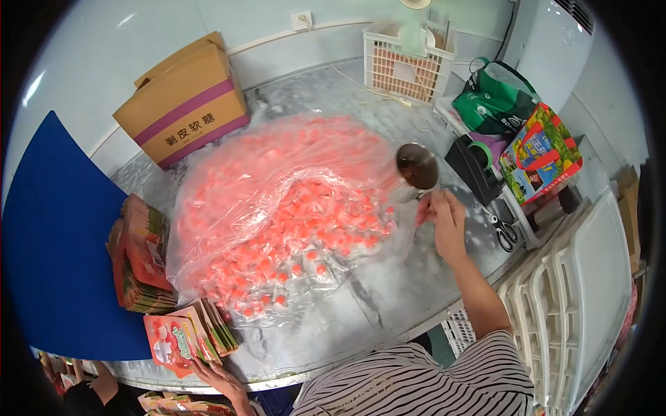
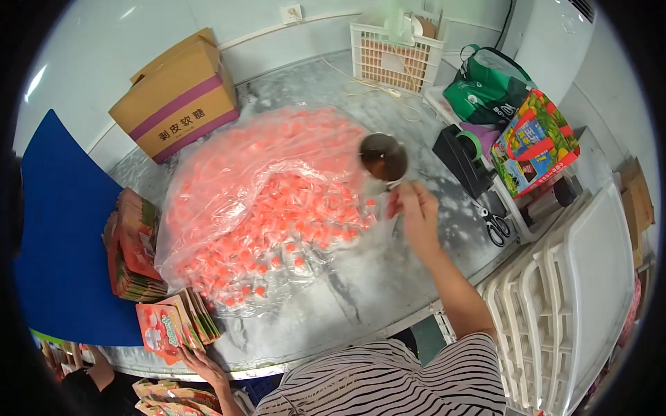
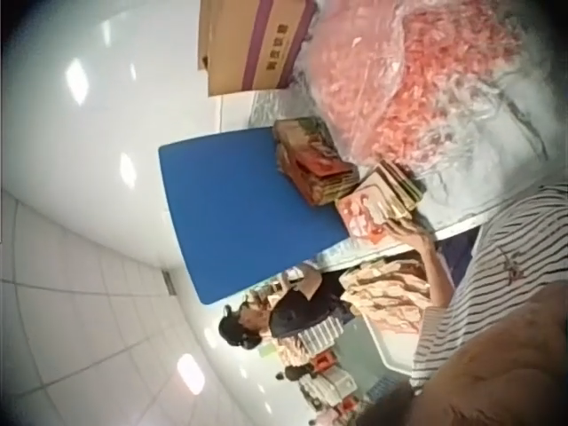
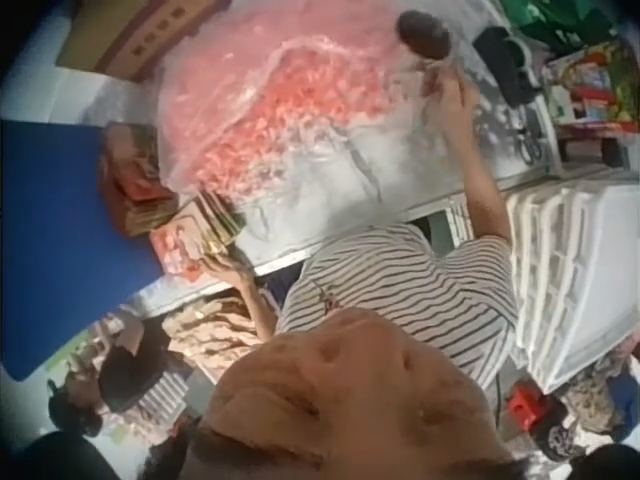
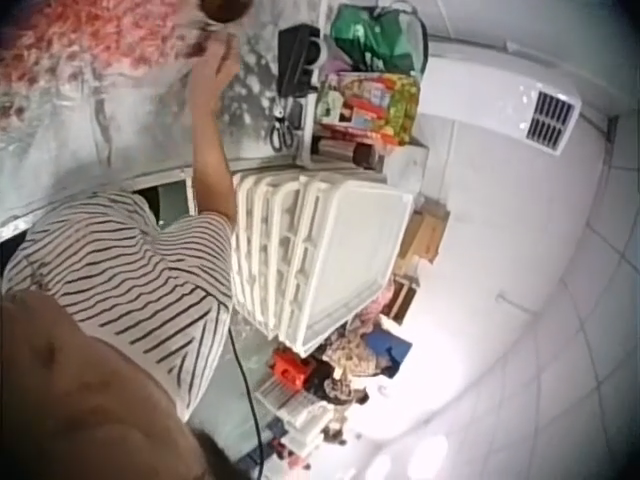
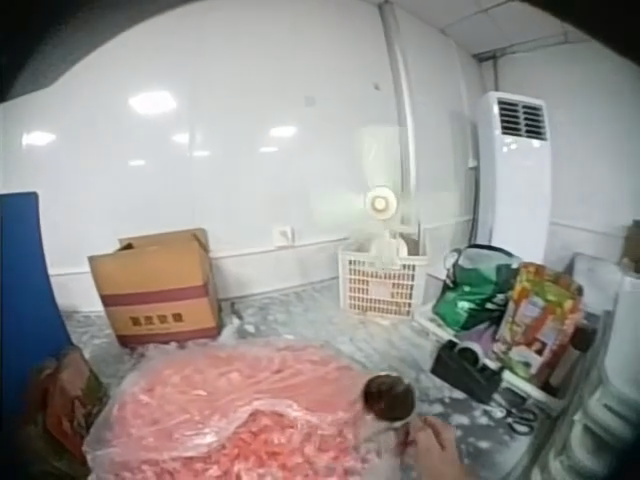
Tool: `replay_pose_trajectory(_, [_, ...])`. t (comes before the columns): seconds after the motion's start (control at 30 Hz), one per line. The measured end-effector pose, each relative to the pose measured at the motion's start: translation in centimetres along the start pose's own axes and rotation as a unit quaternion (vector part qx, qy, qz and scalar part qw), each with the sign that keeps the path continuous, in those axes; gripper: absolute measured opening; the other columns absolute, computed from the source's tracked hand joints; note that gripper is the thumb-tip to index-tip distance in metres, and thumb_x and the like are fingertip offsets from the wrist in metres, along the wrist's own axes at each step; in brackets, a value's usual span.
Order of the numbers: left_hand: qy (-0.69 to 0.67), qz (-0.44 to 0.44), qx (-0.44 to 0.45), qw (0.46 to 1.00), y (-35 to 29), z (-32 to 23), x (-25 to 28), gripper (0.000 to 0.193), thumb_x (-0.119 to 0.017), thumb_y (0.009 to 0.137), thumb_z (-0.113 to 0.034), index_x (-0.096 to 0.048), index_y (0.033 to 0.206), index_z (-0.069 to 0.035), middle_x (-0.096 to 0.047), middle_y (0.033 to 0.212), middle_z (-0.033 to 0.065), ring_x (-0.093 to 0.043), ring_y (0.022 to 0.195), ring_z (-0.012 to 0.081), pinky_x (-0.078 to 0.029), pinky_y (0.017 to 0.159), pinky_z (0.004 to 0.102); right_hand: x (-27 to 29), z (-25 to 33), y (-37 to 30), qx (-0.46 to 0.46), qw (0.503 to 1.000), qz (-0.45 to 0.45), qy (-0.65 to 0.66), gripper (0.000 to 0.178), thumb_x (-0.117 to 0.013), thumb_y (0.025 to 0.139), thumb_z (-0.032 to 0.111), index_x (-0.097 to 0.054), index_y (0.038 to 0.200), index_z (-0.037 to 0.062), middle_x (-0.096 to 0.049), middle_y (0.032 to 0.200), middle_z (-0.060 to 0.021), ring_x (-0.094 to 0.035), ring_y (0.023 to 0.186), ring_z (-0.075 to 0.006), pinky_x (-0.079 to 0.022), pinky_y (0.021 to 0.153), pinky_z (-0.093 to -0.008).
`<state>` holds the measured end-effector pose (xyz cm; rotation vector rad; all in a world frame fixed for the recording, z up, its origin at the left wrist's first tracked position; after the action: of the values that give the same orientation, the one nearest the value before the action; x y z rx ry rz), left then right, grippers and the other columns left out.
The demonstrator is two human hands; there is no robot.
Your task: Packaging individual gummy candies into small plastic retail bags by hand.
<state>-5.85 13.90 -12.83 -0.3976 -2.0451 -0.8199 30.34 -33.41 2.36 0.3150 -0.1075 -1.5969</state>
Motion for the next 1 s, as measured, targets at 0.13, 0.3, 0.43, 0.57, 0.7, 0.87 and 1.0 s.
replay_pose_trajectory(0.13, [-0.003, -0.005, -0.047, 0.999, -0.4, 0.6, -0.1, 0.059, -0.030, 0.103, -0.041, -0.032, 0.145, 0.000, -0.024, 0.151, 0.0233, -0.023, 0.140, 0.0385, -0.023, 0.112, 0.0472, 9.1, -7.5, 2.2, -0.021, 0.987, -0.147, -0.064, 0.032, -0.047, 0.099, 0.026, -0.059, 0.090, -0.0018, -0.061, 0.076, -0.0059, -0.059, 0.060, -0.0138, -0.052, 0.054, -0.0287])
replay_pose_trajectory(0.3, [-0.039, 0.008, 0.017, 0.999, -0.9, -0.3, 1.0, 0.054, -0.035, 0.103, -0.034, -0.031, 0.146, -0.001, -0.023, 0.152, 0.0233, -0.021, 0.141, 0.0376, -0.019, 0.114, 0.0449, 15.1, -13.4, 4.0, -0.019, 0.967, -0.200, -0.156, 0.032, -0.048, 0.099, 0.026, -0.060, 0.098, -0.0037, -0.063, 0.083, -0.0103, -0.062, 0.062, -0.0157, -0.055, 0.054, -0.0301])
replay_pose_trajectory(0.43, [-0.038, 0.018, 0.071, 0.997, -0.9, -1.0, 1.6, 0.051, -0.039, 0.102, -0.026, -0.032, 0.144, 0.000, -0.024, 0.152, 0.0239, -0.020, 0.142, 0.0374, -0.017, 0.116, 0.0432, 18.5, -17.4, 5.8, -0.076, 0.967, -0.217, -0.113, 0.035, -0.050, 0.097, 0.025, -0.059, 0.113, -0.0053, -0.065, 0.092, -0.0147, -0.064, 0.067, -0.0210, -0.056, 0.059, -0.0331])
replay_pose_trajectory(0.57, [-0.054, 0.012, 0.074, 0.996, 0.2, -2.2, 0.5, 0.049, -0.043, 0.099, -0.022, -0.035, 0.142, 0.001, -0.027, 0.150, 0.0243, -0.024, 0.140, 0.0382, -0.018, 0.116, 0.0431, 27.4, -21.2, 9.2, -0.122, 0.954, -0.249, -0.114, 0.044, -0.045, 0.095, 0.028, -0.057, 0.120, -0.0065, -0.064, 0.106, -0.0193, -0.067, 0.086, -0.0285, -0.058, 0.075, -0.0398])
replay_pose_trajectory(0.7, [-0.024, -0.019, 0.027, 0.999, 0.1, -2.5, 1.1, 0.049, -0.043, 0.100, -0.024, -0.037, 0.140, 0.002, -0.030, 0.148, 0.0235, -0.028, 0.138, 0.0386, -0.021, 0.115, 0.0435, 27.6, -21.0, 10.4, -0.098, 0.960, -0.193, -0.175, 0.054, -0.054, 0.096, 0.043, -0.059, 0.118, -0.0058, -0.065, 0.109, -0.0140, -0.066, 0.086, -0.0221, -0.057, 0.072, -0.0321])
replay_pose_trajectory(0.87, [0.019, -0.025, 0.037, 0.999, 0.6, -3.0, 2.5, 0.051, -0.048, 0.098, -0.027, -0.039, 0.138, 0.003, -0.038, 0.141, 0.0234, -0.036, 0.129, 0.0390, -0.027, 0.109, 0.0456, 24.9, -17.3, 8.0, -0.125, 0.933, -0.242, -0.234, 0.053, -0.061, 0.093, 0.040, -0.059, 0.121, -0.0048, -0.065, 0.108, -0.0160, -0.066, 0.088, -0.0229, -0.058, 0.074, -0.0332])
replay_pose_trajectory(1.0, [0.057, -0.010, 0.070, 0.996, 3.1, -3.4, 3.1, 0.049, -0.054, 0.095, -0.027, -0.045, 0.133, 0.003, -0.045, 0.132, 0.0222, -0.043, 0.118, 0.0379, -0.032, 0.102, 0.0453, 25.1, -14.7, 5.4, -0.045, 0.902, -0.303, -0.304, 0.047, -0.059, 0.095, 0.034, -0.058, 0.124, -0.0029, -0.066, 0.107, -0.0144, -0.066, 0.086, -0.0211, -0.057, 0.074, -0.0317])
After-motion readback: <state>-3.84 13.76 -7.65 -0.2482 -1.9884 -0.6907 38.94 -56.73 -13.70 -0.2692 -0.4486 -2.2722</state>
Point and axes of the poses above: each hand's wrist, its own y-axis towards the middle knuckle, its own x-axis out of the back of the hand, z = x × y, the point moved 3 cm from there along y, towards the middle knuckle
